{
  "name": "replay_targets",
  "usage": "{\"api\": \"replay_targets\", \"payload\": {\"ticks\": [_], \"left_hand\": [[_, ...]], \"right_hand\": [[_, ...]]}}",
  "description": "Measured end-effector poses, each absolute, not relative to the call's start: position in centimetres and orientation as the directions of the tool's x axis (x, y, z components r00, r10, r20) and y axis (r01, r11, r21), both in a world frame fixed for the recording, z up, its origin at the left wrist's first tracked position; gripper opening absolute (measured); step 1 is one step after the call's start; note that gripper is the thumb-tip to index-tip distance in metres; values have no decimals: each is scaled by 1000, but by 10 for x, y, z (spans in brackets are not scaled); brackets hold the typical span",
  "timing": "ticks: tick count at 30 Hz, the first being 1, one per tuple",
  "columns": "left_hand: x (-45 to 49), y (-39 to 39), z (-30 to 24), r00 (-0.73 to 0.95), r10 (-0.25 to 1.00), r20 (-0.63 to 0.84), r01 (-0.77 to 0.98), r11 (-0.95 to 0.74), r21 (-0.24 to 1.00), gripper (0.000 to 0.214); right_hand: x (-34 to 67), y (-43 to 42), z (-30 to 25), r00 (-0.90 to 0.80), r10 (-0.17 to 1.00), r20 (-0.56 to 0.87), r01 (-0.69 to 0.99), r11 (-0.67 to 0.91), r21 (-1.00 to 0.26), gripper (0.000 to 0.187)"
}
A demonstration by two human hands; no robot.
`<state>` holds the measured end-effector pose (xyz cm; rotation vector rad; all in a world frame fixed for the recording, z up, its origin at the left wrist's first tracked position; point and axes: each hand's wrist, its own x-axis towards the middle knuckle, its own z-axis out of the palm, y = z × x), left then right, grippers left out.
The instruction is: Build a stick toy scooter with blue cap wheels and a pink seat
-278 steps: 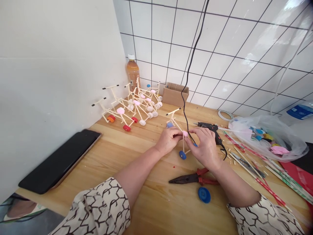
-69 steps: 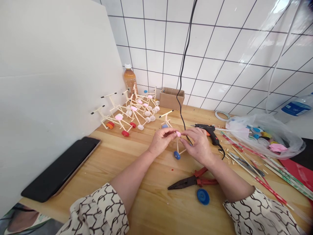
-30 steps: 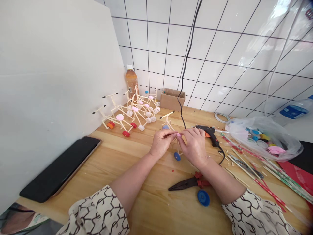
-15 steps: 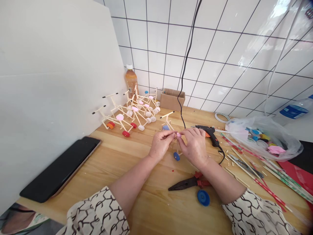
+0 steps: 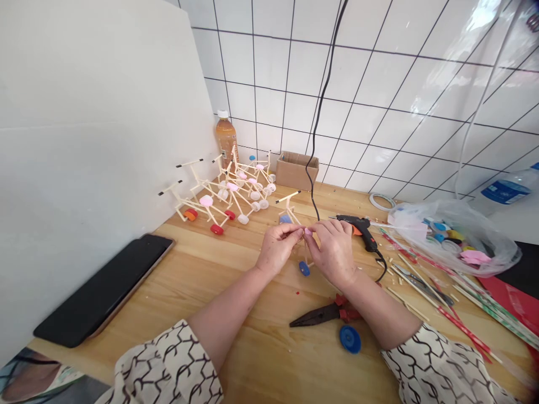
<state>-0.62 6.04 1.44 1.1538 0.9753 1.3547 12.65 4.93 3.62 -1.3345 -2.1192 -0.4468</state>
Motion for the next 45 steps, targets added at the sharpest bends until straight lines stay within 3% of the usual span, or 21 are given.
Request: {"api": "replay_targets", "payload": {"ticks": [12, 28, 31, 38, 45], "left_hand": [[-6, 58, 15, -11, 999, 51, -224, -52, 973, 23], [-7, 56, 16, -4, 990, 144, -91, -144, 985, 18], [-9, 56, 20, -24, 989, 146, -40, -147, 988, 17], [-10, 55, 18, 4, 982, 187, 101, -186, 977, 15], [-9, 56, 15, 8, 976, 215, 112, -215, 970, 19]], "right_hand": [[130, 49, 37, -301, 699, 648, 896, 441, -60, 15], [131, 49, 35, -331, 716, 614, 885, 461, -60, 19], [135, 50, 36, -306, 740, 599, 873, 469, -134, 13], [148, 54, 40, -228, 838, 496, 770, 467, -434, 8], [146, 55, 37, -230, 845, 483, 750, 470, -466, 9]]}}
